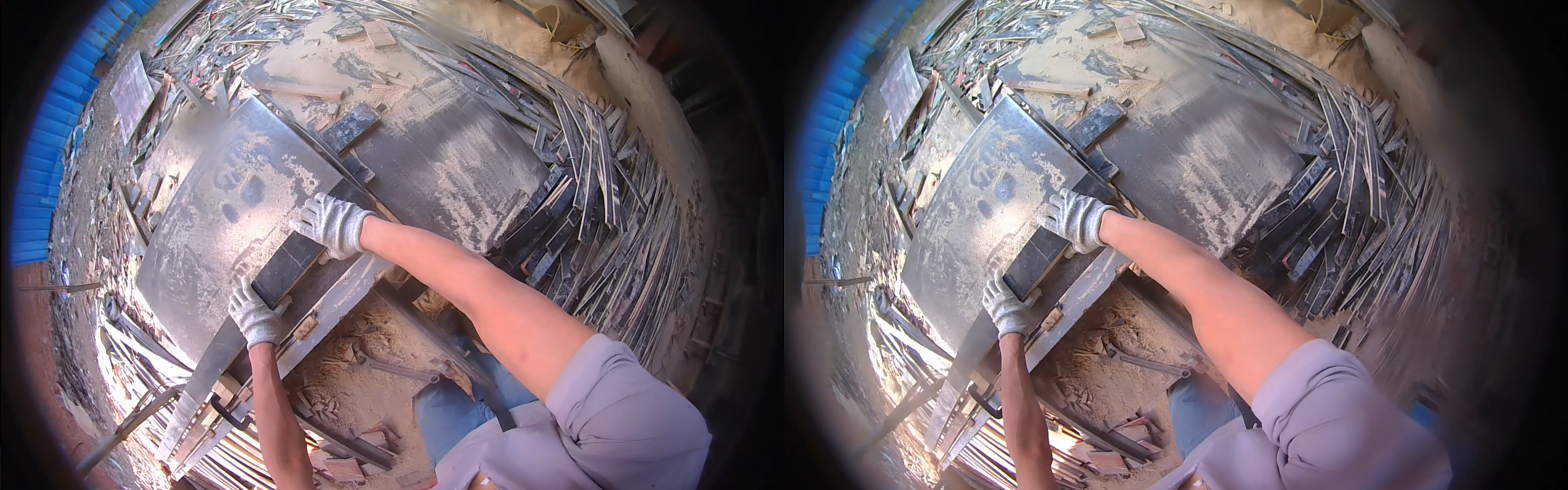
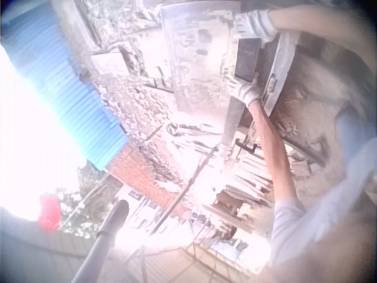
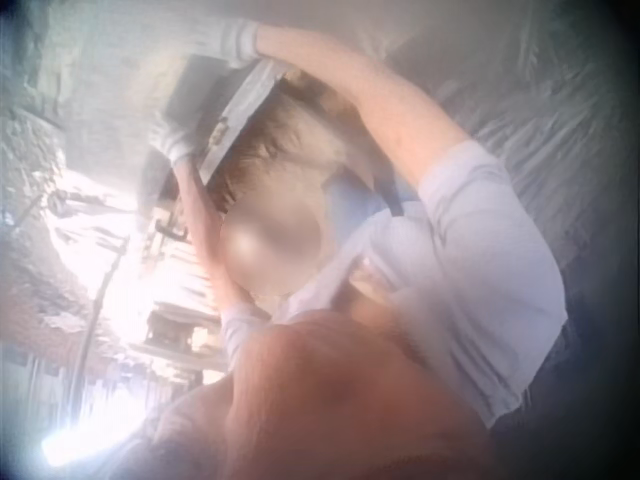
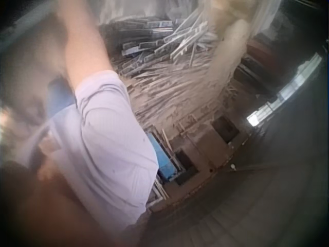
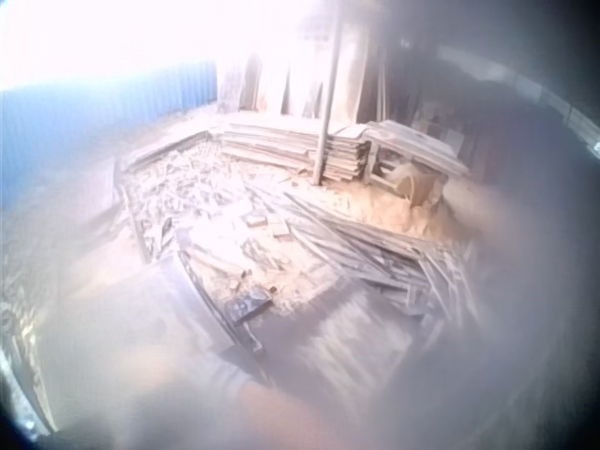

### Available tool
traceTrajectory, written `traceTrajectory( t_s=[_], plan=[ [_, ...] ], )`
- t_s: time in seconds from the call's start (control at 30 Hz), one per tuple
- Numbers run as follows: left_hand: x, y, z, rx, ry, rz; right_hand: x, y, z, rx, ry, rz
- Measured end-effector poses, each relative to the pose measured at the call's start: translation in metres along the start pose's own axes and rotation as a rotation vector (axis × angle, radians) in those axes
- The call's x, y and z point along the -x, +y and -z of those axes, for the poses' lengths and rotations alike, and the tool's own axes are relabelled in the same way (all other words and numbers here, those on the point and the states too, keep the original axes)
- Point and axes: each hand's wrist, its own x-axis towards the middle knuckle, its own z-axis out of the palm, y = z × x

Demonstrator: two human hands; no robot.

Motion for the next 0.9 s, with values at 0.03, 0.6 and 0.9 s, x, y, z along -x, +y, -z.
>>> traceTrajectory(
  t_s=[0.03,0.6,0.9],
  plan=[
    [0.001,0.0,0.0,-0.005,-0.004,-0.004,0.0,0.0,0.005,-0.05,-0.03,-0.005],
    [-0.014,0.062,0.124,0.333,-0.01,-0.02,0.0,0.095,0.143,-0.224,-0.255,0.051],
    [0.021,-0.007,0.141,1.555,0.128,1.956,0.067,0.227,0.324,-0.288,-0.161,0.017]
  ],
)
